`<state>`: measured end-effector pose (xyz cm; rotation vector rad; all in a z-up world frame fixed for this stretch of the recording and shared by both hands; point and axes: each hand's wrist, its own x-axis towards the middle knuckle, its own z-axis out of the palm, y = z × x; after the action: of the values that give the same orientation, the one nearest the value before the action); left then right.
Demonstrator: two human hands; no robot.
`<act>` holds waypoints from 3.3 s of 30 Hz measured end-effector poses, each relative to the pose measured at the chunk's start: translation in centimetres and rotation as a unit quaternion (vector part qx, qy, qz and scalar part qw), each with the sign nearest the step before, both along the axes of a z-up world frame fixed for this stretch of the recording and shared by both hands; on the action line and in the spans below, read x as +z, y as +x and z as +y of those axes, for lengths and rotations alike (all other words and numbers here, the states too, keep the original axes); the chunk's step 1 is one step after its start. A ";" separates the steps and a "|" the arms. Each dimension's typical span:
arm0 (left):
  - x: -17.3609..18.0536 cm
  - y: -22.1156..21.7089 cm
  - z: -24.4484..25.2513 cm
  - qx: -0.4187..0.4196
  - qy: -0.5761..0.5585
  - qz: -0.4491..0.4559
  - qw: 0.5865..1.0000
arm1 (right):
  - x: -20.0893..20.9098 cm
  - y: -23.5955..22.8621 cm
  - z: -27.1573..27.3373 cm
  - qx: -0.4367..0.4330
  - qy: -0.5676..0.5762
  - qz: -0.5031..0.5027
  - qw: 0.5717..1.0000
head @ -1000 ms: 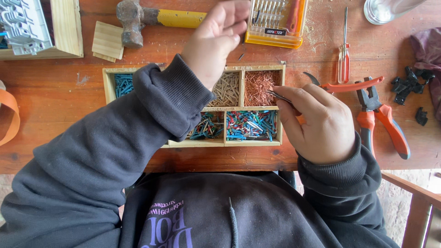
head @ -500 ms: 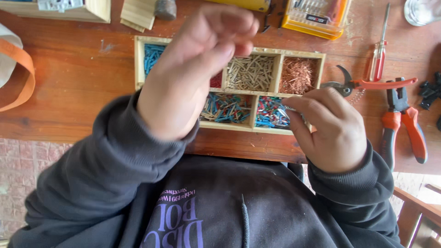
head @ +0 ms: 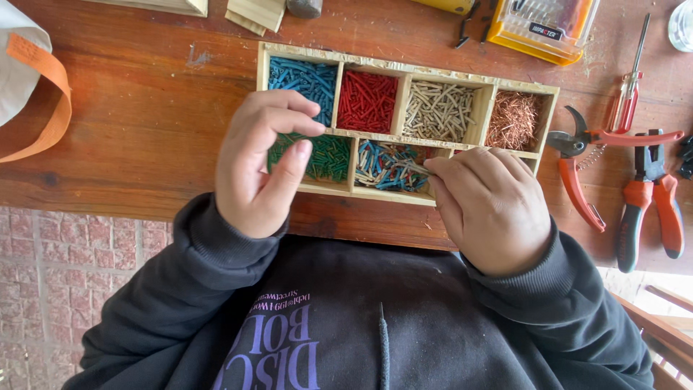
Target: The person selects small metal pins and copper wire from a compartmentalized wooden box. They use pliers to cut and bend the wire, then wrap it around the pins to form small components. The process is repeated multiple times with different pins and wire lengths.
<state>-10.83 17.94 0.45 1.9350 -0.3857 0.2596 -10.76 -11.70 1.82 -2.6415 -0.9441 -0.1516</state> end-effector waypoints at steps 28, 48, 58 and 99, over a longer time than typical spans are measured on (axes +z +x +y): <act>-1.6 -0.4 1.4 -0.016 -0.106 -0.008 0.994 | -2.8 0.6 4.5 -0.032 -0.074 -0.074 0.994; -1.5 -0.5 1.0 -0.008 -0.088 -0.017 0.996 | -3.4 0.9 4.8 -0.028 -0.069 -0.084 0.994; -1.5 -0.4 1.0 -0.009 -0.081 -0.022 0.996 | -3.1 0.9 4.2 -0.016 -0.077 -0.090 0.993; -0.4 7.1 -19.2 -0.068 0.275 -0.165 0.945 | -5.7 -0.6 -12.7 -0.129 0.274 -0.021 0.953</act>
<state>-3.71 -1.31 0.07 2.3997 -0.8865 0.4220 -11.37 -24.39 -3.83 -2.2283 -0.4686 -0.4610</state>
